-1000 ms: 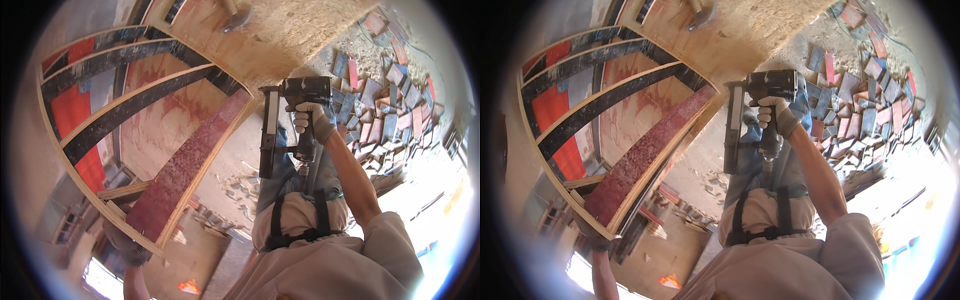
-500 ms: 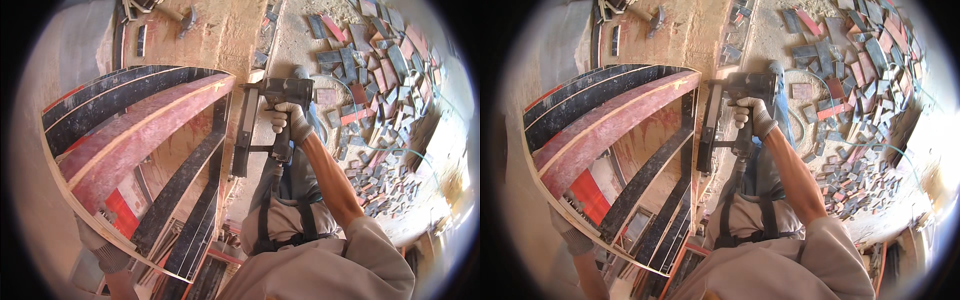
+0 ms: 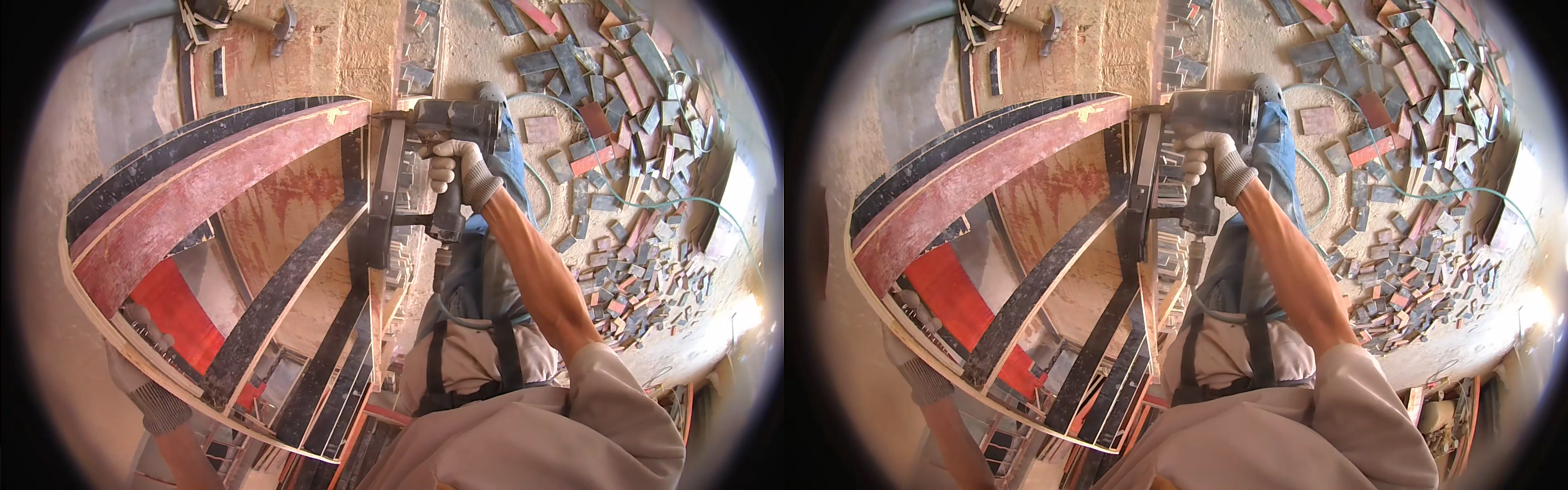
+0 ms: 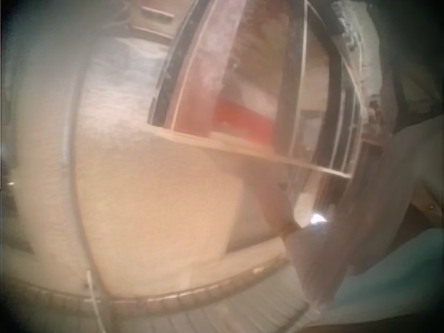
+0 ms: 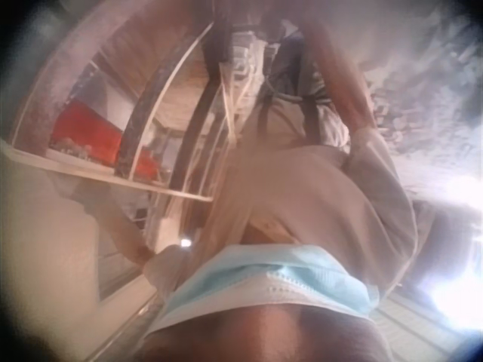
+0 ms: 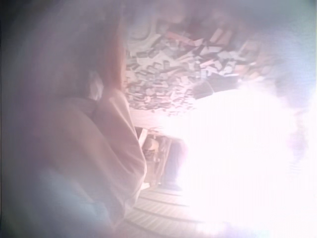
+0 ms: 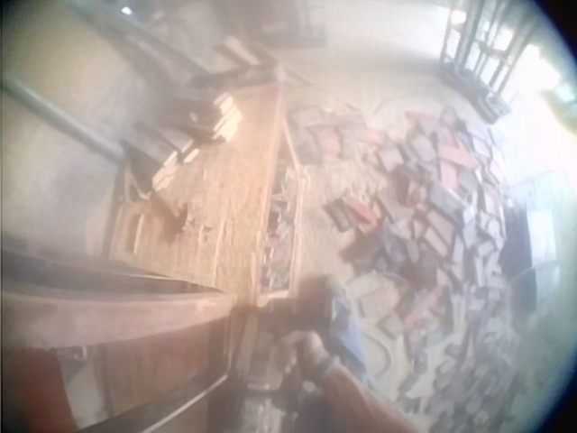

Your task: The person assembles a wooden frame by positioning and securing wooden strips using a pneumatic nail gun and a hammer. The person repeatedly aligns the strips and fastens them to the frame structure in a workshop setting.

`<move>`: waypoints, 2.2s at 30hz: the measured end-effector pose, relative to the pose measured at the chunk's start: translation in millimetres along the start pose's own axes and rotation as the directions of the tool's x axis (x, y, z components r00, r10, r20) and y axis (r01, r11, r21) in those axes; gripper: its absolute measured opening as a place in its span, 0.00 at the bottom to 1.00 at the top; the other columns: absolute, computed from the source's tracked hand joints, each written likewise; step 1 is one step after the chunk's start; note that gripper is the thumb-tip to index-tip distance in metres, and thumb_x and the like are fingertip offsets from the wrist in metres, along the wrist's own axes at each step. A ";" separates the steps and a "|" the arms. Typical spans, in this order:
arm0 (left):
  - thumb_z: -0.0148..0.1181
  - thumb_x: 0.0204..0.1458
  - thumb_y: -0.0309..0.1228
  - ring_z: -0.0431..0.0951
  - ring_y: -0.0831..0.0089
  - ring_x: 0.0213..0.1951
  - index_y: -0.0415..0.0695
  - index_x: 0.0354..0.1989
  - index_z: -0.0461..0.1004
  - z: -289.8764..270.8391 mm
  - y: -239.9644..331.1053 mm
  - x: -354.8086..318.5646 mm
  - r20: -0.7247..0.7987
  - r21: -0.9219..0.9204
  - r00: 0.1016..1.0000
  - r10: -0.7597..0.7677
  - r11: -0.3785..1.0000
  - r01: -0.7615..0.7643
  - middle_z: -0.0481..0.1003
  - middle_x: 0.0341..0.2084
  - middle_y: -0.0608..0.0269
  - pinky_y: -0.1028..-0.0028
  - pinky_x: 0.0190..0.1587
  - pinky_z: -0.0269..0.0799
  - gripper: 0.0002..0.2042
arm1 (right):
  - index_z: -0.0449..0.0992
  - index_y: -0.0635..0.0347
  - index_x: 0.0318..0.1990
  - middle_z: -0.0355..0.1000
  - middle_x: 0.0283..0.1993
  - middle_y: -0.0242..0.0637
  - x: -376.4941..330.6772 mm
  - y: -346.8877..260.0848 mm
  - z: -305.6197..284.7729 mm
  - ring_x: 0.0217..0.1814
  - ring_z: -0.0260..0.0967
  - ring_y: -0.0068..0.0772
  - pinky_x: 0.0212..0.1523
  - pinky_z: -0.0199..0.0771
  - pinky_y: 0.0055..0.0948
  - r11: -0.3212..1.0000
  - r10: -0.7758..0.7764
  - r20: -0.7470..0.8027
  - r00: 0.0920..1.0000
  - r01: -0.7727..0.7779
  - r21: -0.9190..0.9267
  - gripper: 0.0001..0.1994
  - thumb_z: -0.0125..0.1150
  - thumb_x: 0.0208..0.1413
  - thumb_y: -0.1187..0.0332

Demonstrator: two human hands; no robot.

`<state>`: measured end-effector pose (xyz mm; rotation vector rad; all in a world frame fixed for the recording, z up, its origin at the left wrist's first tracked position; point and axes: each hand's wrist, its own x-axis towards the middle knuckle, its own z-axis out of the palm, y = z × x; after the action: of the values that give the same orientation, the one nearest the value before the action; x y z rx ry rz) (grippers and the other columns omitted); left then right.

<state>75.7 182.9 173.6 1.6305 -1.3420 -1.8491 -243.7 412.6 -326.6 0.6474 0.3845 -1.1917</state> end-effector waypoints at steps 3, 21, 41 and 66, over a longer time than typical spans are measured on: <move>0.39 0.72 0.48 0.84 0.55 0.38 0.42 0.66 0.64 -12.7 0.5 0.1 -0.045 0.071 0.999 0.009 0.997 -0.006 0.76 0.52 0.45 0.60 0.33 0.79 0.25 | 0.74 0.67 0.45 0.48 0.16 0.20 0.8 3.0 1.3 0.15 0.45 0.22 0.21 0.54 0.32 1.000 -0.012 -0.027 1.000 0.012 -0.007 0.12 0.51 0.60 0.68; 0.54 0.59 0.67 0.74 0.72 0.55 0.39 0.63 0.74 101.6 -22.2 18.5 -0.642 0.358 0.738 0.208 0.932 0.049 0.75 0.58 0.60 0.70 0.59 0.68 0.41 | 0.59 0.57 0.17 0.59 0.17 0.37 -173.0 34.4 174.1 0.22 0.61 0.36 0.28 0.62 0.33 0.772 -0.262 0.456 0.851 0.468 -0.430 0.16 0.49 0.58 0.72; 0.31 0.60 0.74 0.73 0.50 0.63 0.31 0.59 0.74 102.6 -20.2 18.7 -0.602 0.646 0.729 0.327 0.736 0.203 0.77 0.54 0.36 0.61 0.63 0.66 0.51 | 0.67 0.76 0.58 0.52 0.19 0.27 -222.4 92.3 254.7 0.18 0.54 0.27 0.27 0.68 0.33 0.634 -0.259 0.557 0.789 0.574 -0.518 0.21 0.55 0.57 0.75; 0.56 0.59 0.34 0.81 0.64 0.35 0.52 0.41 0.84 165.8 -10.7 -9.2 -0.631 0.767 0.225 0.742 0.552 0.328 0.79 0.28 0.67 0.66 0.40 0.74 0.10 | 0.50 0.80 0.69 0.58 0.20 0.31 -186.2 151.5 738.4 0.15 0.61 0.29 0.15 0.72 0.34 -0.519 0.746 -0.213 0.631 0.349 -0.780 0.32 0.55 0.66 0.65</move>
<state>-67.6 265.1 153.7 2.0729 -1.5996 0.4449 -206.1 104.4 385.1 -1.4427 0.4039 0.1278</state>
